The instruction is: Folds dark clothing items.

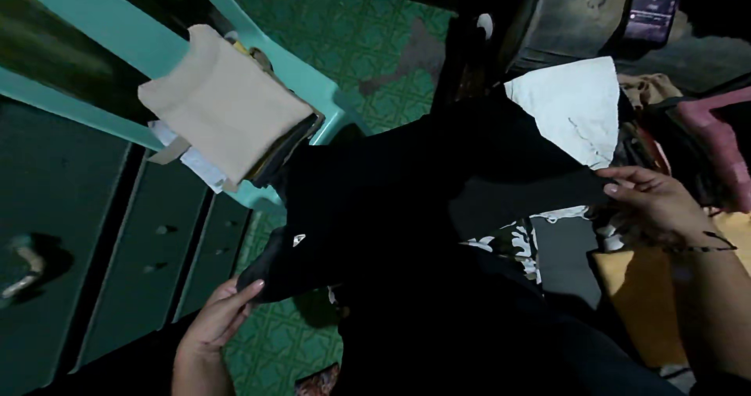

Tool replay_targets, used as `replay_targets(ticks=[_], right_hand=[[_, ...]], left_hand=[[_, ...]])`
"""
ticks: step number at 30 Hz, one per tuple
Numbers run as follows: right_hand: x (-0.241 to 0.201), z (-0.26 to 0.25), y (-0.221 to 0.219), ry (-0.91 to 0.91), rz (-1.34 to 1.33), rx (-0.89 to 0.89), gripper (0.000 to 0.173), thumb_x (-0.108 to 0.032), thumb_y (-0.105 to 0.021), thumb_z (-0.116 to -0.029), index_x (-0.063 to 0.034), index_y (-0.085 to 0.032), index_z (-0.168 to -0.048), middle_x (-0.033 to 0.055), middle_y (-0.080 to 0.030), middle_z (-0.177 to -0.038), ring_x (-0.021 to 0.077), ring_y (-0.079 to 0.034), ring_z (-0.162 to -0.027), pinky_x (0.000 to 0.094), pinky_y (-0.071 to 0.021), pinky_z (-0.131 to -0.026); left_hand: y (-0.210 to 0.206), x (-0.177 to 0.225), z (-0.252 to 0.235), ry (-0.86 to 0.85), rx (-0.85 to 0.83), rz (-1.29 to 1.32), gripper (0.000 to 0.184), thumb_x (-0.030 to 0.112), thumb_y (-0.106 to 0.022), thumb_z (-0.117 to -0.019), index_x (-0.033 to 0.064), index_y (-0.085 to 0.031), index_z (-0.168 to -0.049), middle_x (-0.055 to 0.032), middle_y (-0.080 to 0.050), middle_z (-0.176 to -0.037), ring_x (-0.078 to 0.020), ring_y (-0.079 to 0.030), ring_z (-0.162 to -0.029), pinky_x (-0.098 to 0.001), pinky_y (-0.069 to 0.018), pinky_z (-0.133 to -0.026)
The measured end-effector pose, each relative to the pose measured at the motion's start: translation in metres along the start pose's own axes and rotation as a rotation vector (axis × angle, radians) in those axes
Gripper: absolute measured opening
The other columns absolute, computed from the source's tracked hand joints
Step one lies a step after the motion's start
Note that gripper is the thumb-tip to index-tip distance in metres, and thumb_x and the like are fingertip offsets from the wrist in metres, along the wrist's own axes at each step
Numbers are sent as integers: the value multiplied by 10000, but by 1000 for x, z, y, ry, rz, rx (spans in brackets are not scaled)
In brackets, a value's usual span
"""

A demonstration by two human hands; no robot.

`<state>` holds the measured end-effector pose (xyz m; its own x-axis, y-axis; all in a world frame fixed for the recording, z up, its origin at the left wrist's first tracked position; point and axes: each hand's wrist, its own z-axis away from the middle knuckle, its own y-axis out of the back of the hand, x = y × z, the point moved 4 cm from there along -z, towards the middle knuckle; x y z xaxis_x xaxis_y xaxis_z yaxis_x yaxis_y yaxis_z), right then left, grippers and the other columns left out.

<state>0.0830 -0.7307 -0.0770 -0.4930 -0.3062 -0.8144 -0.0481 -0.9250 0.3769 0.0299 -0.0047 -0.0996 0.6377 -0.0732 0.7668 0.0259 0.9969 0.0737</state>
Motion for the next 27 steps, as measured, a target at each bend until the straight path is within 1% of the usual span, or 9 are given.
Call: replay_targets(ticks=[3, 5, 6, 8, 13, 15, 17, 20, 27], right_hand=[[5, -8, -7, -29, 176, 26, 337, -2, -635, -979, -102, -651, -1301, 52, -672, -953, 114, -618, -787, 330, -548, -742], [3, -11, -10, 38, 278, 97, 359, -30, -684, -962, -83, -637, -1314, 121, -703, -1055, 196, -665, -880, 415, -566, -817], [-5, -10, -14, 85, 318, 138, 382, -46, -692, -964, -48, -608, -1336, 164, -687, -1129, 234, -669, -951, 440, -559, -870], [-24, -7, -29, 217, 364, 197, 410, -86, -684, -977, -5, -580, -1365, 224, -649, -1244, 289, -664, -1090, 467, -549, -953], [-79, 0, -108, 634, 510, 80, 426, -233, -582, -1023, -40, -586, -1404, 201, -528, -1458, 333, -517, -1348, 513, -445, -1115], [-80, -7, -142, 712, 533, 37, 539, -365, -519, -1035, -104, -508, -1507, 142, -390, -1611, 337, -333, -1504, 548, -301, -1221], [-70, -20, -168, 713, 558, 19, 632, -494, -430, -1054, -162, -394, -1590, 108, -228, -1697, 371, -148, -1570, 626, -179, -1241], [-49, -41, -182, 631, 501, 24, 641, -568, -301, -1066, -244, -349, -1618, 65, -136, -1726, 374, -87, -1581, 694, -143, -1214], [-48, -57, -171, 566, 483, 91, 777, -674, -280, -1029, -201, -262, -1645, 114, -137, -1721, 389, -80, -1580, 734, -71, -1192]], left_hand=[[-7, 0, -15, 44, 51, -224, 489, 88, -598, -926, 125, -529, -1409, 21, -728, -1006, -16, -680, -763, -176, -571, -673], [-12, 10, -22, 10, 150, -454, 657, 80, -662, -956, 72, -366, -1543, -102, -706, -1121, -125, -703, -899, -303, -589, -812], [-17, 18, -23, -52, 208, -544, 712, 112, -697, -955, 43, -335, -1565, -185, -660, -1256, -226, -685, -1057, -406, -564, -925], [-34, 37, -25, -289, 287, -642, 687, 181, -698, -957, 13, -383, -1544, -269, -540, -1426, -360, -566, -1286, -533, -461, -1072], [-140, 89, -30, -731, 163, -881, 405, 215, -676, -958, 46, -650, -1325, -169, -593, -1396, -324, -540, -1317, -537, -433, -1101], [-184, 91, -40, -856, 53, -1007, 373, 259, -685, -955, 103, -689, -1294, -137, -627, -1355, -334, -560, -1291, -572, -437, -1073], [-223, 93, -44, -979, -20, -999, 366, 292, -690, -955, 107, -710, -1270, -136, -658, -1310, -338, -594, -1250, -572, -461, -1030], [-270, 98, -51, -1014, -117, -933, 389, 340, -689, -964, 115, -702, -1282, -127, -668, -1270, -316, -610, -1204, -548, -479, -990], [-345, 126, -86, -887, -211, -891, 627, 496, -626, -979, 74, -578, -1439, -170, -666, -1251, -361, -617, -1178, -600, -490, -965]])
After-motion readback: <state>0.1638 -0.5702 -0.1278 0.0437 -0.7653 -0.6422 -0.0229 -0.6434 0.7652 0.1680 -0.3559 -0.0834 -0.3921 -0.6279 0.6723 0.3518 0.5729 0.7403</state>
